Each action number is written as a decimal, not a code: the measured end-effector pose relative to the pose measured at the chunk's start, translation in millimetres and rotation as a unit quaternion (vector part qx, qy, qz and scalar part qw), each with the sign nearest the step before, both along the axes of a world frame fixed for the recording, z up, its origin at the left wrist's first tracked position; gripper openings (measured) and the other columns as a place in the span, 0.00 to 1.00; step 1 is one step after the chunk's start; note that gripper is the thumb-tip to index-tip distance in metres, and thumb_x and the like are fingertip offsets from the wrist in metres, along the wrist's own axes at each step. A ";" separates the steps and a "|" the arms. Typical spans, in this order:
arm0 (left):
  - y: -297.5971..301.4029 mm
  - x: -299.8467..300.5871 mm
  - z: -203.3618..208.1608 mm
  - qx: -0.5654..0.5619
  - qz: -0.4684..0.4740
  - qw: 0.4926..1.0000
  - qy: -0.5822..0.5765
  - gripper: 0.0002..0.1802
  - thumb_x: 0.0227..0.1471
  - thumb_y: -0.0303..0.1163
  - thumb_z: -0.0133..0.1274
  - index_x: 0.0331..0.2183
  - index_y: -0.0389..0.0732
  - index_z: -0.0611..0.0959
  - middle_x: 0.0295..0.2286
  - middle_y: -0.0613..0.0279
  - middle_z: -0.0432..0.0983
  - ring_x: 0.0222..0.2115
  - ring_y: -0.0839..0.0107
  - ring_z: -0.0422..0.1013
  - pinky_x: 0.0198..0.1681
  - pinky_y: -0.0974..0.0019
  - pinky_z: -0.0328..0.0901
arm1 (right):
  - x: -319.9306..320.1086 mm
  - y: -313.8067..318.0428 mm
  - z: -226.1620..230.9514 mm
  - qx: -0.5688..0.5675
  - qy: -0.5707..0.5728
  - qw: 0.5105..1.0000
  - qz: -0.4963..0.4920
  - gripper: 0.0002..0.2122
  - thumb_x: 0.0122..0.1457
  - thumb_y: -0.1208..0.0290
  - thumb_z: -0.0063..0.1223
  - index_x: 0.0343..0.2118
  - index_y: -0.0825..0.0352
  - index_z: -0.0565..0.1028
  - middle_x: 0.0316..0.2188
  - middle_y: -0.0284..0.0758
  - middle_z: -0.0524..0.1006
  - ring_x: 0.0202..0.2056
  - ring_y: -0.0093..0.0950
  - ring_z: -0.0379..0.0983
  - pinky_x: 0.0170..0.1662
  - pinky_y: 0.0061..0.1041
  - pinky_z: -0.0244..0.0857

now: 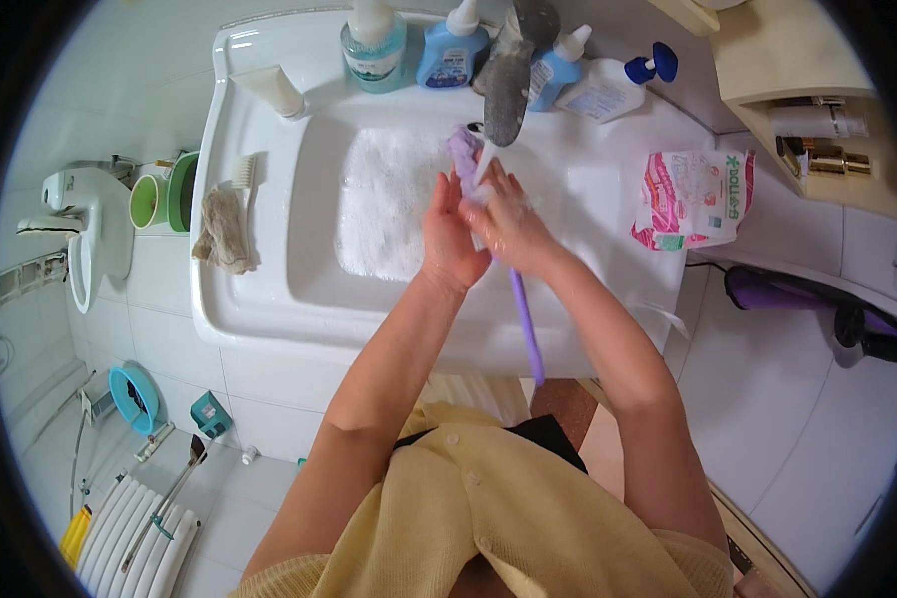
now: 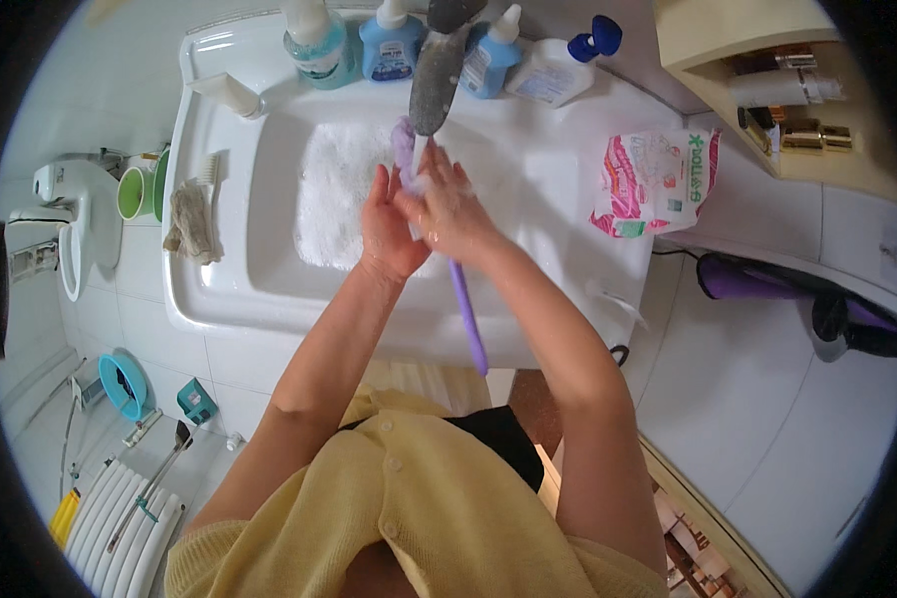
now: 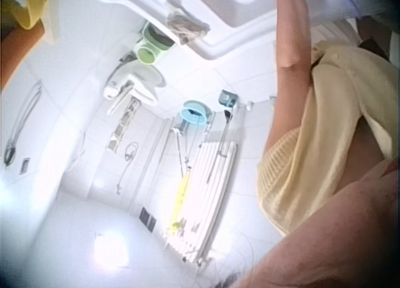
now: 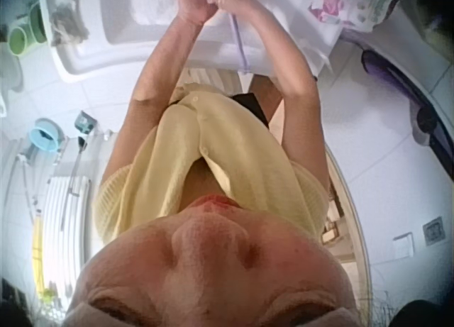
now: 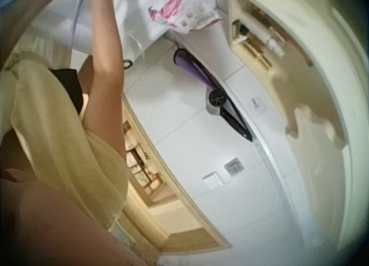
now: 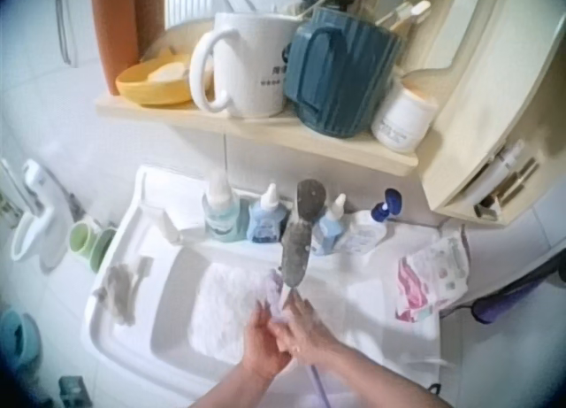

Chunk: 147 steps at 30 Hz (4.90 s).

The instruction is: The person washes a purple duster in a white sink filled with soapy water. They repeatedly submerge, squeeze, and wring the duster to clean it, then lift it out of the water to inspect it and shake off excess liquid.

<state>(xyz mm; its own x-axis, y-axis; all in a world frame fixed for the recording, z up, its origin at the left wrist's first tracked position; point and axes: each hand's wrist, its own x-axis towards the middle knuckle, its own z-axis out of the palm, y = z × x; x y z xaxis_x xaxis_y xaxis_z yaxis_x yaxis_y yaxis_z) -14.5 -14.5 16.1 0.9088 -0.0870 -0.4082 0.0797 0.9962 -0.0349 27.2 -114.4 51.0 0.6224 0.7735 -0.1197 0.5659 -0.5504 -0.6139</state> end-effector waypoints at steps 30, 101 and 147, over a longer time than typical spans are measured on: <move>4.5 -10.7 10.3 0.017 0.026 0.999 0.028 0.28 0.62 0.48 0.30 0.55 0.40 0.66 0.51 0.54 0.67 0.54 0.57 0.61 0.58 0.55 0.56 | -10.9 -12.5 7.1 0.150 0.209 0.922 -0.291 0.18 0.56 0.68 0.47 0.49 0.69 0.69 0.46 0.44 0.68 0.43 0.32 0.68 0.49 0.30 0.60; 38.9 -23.5 50.2 0.052 0.032 0.998 0.019 0.25 0.61 0.45 0.31 0.52 0.40 0.69 0.48 0.57 0.70 0.47 0.56 0.66 0.53 0.50 0.58 | 17.1 6.7 81.2 0.151 -0.331 0.927 -0.095 0.24 0.49 0.81 0.48 0.53 0.66 0.66 0.55 0.37 0.64 0.56 0.40 0.59 0.57 0.36 0.55; 83.1 13.6 136.3 0.483 0.082 0.864 -0.117 0.23 0.59 0.44 0.45 0.49 0.39 0.69 0.30 0.62 0.70 0.28 0.73 0.64 0.35 0.69 0.60 | -7.5 82.1 49.4 0.319 0.146 0.883 -0.312 0.22 0.66 0.55 0.32 0.33 0.69 0.75 0.21 0.36 0.75 0.21 0.25 0.69 0.27 0.29 0.62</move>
